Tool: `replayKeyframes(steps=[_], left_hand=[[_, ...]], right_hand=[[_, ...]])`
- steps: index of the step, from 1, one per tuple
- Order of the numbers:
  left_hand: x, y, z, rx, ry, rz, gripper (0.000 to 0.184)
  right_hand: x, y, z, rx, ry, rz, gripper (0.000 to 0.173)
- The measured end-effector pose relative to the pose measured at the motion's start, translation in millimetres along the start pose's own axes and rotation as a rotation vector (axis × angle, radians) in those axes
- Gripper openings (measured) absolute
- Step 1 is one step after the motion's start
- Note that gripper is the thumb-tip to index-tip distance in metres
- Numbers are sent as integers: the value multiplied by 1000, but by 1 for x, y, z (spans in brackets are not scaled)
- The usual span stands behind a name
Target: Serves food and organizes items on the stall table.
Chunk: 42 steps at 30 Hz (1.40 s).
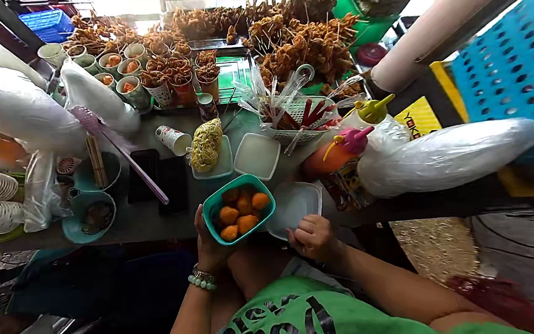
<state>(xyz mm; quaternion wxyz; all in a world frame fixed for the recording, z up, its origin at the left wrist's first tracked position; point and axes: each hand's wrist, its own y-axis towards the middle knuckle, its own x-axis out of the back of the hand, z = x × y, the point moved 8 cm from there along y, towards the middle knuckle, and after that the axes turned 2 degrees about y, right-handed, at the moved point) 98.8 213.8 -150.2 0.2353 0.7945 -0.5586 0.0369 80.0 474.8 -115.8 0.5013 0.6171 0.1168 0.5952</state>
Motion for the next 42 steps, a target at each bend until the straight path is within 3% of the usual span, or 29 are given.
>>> replayKeyframes(steps=[6,11,15,18,20,22,24,26,32,36,38,42], left_hand=[[-5,0,-21,79,-102,-22,123],[-39,-10,-42,68,-151,-29,118],[-76,-21,-44,-21,-7,-72,114],[-101,-30,-45,-81,47,-40,114],[-112,-33,-48,-88,40,65,116],[-115,-34,-50,-86,2,193,112],[-107,-30,-48,-114,-27,250,104],[-86,-15,-43,-115,-6,164,95],[-2,85,-22,288,98,-182,74],[-4,145,-22,279,464,-22,88],[-12,167,-19,377,635,103,98],[-17,189,-14,397,747,171,80]], right_hand=[[-49,-21,-4,4,72,36,45],[-43,-37,-21,-123,280,27,22],[-8,-54,-53,-603,584,-166,29],[0,-50,-64,-945,817,-294,58],[1,-44,-69,-1102,788,-296,71],[4,-38,-78,-1169,668,-256,67],[10,-33,-84,-1164,542,-239,55],[15,-28,-85,-1130,448,-265,45],[28,-18,-62,-903,362,-388,25],[33,8,-44,-595,365,-384,11],[30,24,-37,-512,362,-357,11],[19,41,-29,-464,391,-305,12]])
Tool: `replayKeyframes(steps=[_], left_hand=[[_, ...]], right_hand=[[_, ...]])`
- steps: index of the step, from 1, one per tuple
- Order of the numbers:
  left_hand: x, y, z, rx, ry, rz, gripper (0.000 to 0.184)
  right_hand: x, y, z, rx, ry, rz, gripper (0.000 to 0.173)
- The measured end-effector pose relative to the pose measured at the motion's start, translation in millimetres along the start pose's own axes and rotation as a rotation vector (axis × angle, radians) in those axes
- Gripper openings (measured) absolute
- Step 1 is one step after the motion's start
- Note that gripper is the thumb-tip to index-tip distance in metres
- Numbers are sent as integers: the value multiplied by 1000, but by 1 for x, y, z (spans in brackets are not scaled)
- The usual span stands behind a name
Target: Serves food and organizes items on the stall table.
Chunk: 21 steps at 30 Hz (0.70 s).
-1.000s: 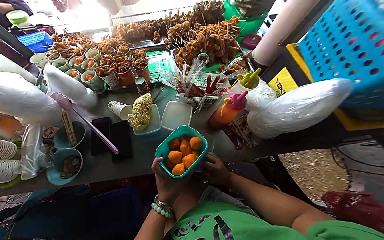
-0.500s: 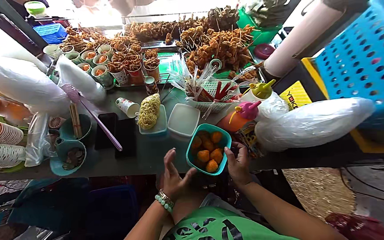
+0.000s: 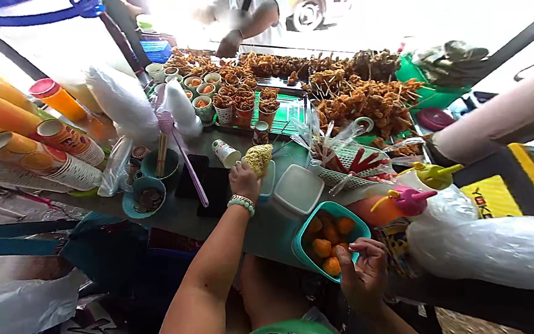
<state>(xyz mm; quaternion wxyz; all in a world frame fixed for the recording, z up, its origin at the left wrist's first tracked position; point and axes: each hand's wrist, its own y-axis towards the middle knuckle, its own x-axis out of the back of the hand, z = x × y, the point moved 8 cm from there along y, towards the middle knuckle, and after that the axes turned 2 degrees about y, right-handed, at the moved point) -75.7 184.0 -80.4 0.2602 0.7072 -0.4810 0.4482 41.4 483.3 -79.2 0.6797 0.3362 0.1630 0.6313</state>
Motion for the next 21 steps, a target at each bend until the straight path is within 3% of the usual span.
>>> replayKeyframes(steps=[3,6,9,12,17,21], left_hand=[[14,3,5,-58,-150,-48,62],[45,-4,26,-40,-502,-102,41],[92,-18,66,-30,-763,-243,37],[147,-30,120,4,-845,-439,41],[215,-19,229,210,-644,-772,50],[227,-6,267,285,-231,-737,55]], right_hand=[[-5,2,2,42,-24,35,12],[-6,2,3,48,-36,64,11],[-6,4,3,30,-45,108,9],[-8,4,3,16,-57,163,9],[-17,7,8,51,-84,250,9],[-20,11,11,61,-161,295,12]])
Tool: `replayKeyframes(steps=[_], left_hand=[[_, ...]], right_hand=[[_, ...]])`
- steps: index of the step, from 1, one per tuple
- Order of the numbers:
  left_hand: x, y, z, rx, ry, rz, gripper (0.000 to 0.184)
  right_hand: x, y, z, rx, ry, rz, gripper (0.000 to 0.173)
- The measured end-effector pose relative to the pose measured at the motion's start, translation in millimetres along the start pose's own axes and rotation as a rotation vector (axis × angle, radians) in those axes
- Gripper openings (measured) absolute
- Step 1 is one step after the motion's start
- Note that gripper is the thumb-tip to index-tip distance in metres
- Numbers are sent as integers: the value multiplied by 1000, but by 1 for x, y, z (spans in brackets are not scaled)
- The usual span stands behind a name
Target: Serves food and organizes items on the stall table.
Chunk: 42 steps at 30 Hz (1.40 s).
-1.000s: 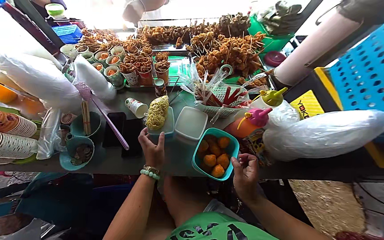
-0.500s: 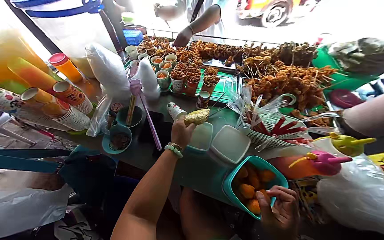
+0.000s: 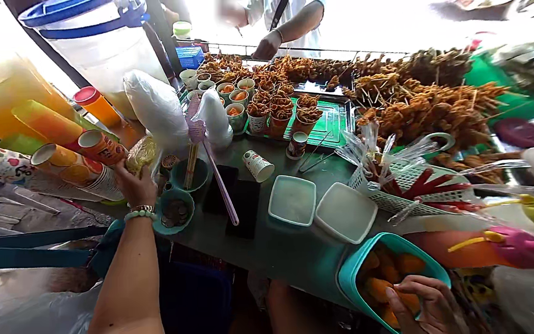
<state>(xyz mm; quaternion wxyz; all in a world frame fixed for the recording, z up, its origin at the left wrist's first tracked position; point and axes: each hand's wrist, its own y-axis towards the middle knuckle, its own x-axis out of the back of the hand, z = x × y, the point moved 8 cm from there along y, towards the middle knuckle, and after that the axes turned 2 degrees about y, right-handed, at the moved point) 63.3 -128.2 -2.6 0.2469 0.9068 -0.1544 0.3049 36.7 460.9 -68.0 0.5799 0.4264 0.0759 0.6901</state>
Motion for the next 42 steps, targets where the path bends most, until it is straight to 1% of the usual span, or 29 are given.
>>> replayKeyframes(steps=[2,4,7,9,11,13,15,17,19,21,22,24,27,28,31,32,34,36,38,39,40,42], left_hand=[[-16,10,17,-31,184,69,59],[-31,16,34,-13,301,140,66],[-36,12,43,21,336,87,68],[-34,-2,30,-1,346,37,70],[-36,-24,3,-145,287,35,65],[-47,-57,-25,-373,208,76,59],[-62,-103,-53,-580,149,174,54],[-78,-153,-78,-757,76,243,46],[-92,-193,-99,-920,27,238,36],[-112,-212,-113,-1006,20,233,31],[-123,-214,-118,-1005,28,255,31],[-148,-206,-125,-914,66,378,33],[-184,-189,-127,-684,285,682,39],[-193,-185,-125,-627,362,759,41],[-210,-175,-121,-514,500,893,52],[-213,-171,-119,-480,502,899,57],[-211,-162,-118,-405,432,866,66],[-204,-152,-117,-362,242,777,74],[-195,-142,-115,-320,29,696,85],[-190,-137,-114,-293,-47,654,89],[-184,-132,-112,-265,-93,616,90],[-171,-123,-109,-233,-134,519,85]], right_hand=[[-1,4,3,6,-37,1,11],[-3,8,5,32,-77,-8,11],[-11,17,5,151,-163,15,11],[-23,34,6,207,-247,107,14],[-38,56,7,222,-316,230,19],[-57,78,6,188,-350,402,20],[-80,95,3,75,-341,649,23],[-106,105,-1,-53,-343,896,32],[-131,110,0,-65,-369,1029,37],[-153,112,5,-33,-410,1123,40],[-162,111,6,-20,-435,1167,40],[-177,108,5,-11,-468,1230,38],[-185,105,4,-16,-465,1198,32],[-186,105,4,-17,-465,1200,31],[-183,117,6,-57,-449,1311,38],[-182,130,7,-61,-428,1313,41],[-179,169,15,-53,-405,1233,45],[-176,220,25,-38,-426,1087,46],[-173,269,31,-67,-479,935,50],[-171,292,33,-103,-497,886,56],[-169,311,34,-160,-512,887,64],[-167,338,33,-250,-515,889,75]])
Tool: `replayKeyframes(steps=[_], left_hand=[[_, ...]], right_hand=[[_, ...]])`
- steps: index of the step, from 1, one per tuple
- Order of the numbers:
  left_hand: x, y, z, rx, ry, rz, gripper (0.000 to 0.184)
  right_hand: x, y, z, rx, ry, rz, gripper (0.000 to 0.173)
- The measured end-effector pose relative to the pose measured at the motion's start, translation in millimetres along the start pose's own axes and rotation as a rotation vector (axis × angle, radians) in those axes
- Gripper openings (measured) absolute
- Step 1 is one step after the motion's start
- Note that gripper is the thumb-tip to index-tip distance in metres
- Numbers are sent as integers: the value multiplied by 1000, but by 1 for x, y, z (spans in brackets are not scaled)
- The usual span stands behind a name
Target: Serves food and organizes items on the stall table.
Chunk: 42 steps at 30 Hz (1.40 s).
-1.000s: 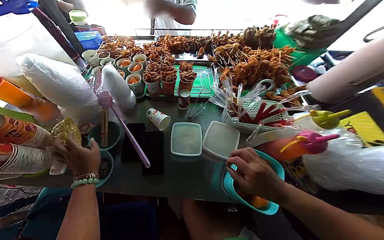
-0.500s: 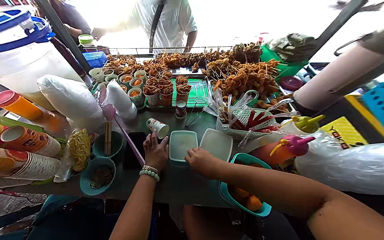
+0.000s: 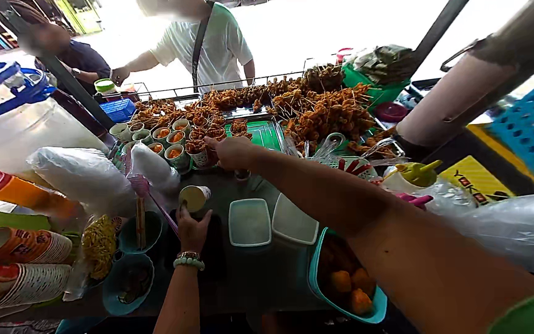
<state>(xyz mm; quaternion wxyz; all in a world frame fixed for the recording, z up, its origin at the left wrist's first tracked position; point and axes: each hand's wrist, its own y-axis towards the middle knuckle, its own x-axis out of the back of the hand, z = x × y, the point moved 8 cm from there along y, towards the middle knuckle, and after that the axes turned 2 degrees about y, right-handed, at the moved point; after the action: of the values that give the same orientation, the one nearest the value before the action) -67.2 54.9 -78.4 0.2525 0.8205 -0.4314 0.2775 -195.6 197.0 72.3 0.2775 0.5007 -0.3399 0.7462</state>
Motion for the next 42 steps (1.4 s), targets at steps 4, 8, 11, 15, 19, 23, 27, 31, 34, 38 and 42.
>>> replayKeyframes(steps=[4,8,11,15,19,23,27,31,34,38,42], left_hand=[[27,3,5,84,-107,-113,61],[36,6,7,127,-98,-105,42],[26,11,3,89,-1,-10,45],[-1,22,-5,32,175,137,46],[-15,35,-9,60,315,181,46],[-11,51,-5,118,348,124,44],[-5,57,1,192,389,136,50],[8,56,0,144,381,103,68],[12,40,0,79,312,74,69],[30,29,-9,8,238,-49,68],[31,0,-21,-119,169,-115,61]], right_hand=[[4,8,2,45,2,28,77],[-62,-25,14,258,-103,207,47],[-130,-63,10,335,-158,413,53],[-190,-95,-2,276,-141,443,76],[-208,-97,-4,231,-141,382,61],[-204,-81,-1,267,-111,318,57],[-197,-60,0,281,-55,308,59],[-151,-62,-18,205,72,219,63],[-132,-81,-52,71,0,98,49],[-154,-105,-69,-133,-149,325,74],[-193,-116,-69,-230,-178,438,86]])
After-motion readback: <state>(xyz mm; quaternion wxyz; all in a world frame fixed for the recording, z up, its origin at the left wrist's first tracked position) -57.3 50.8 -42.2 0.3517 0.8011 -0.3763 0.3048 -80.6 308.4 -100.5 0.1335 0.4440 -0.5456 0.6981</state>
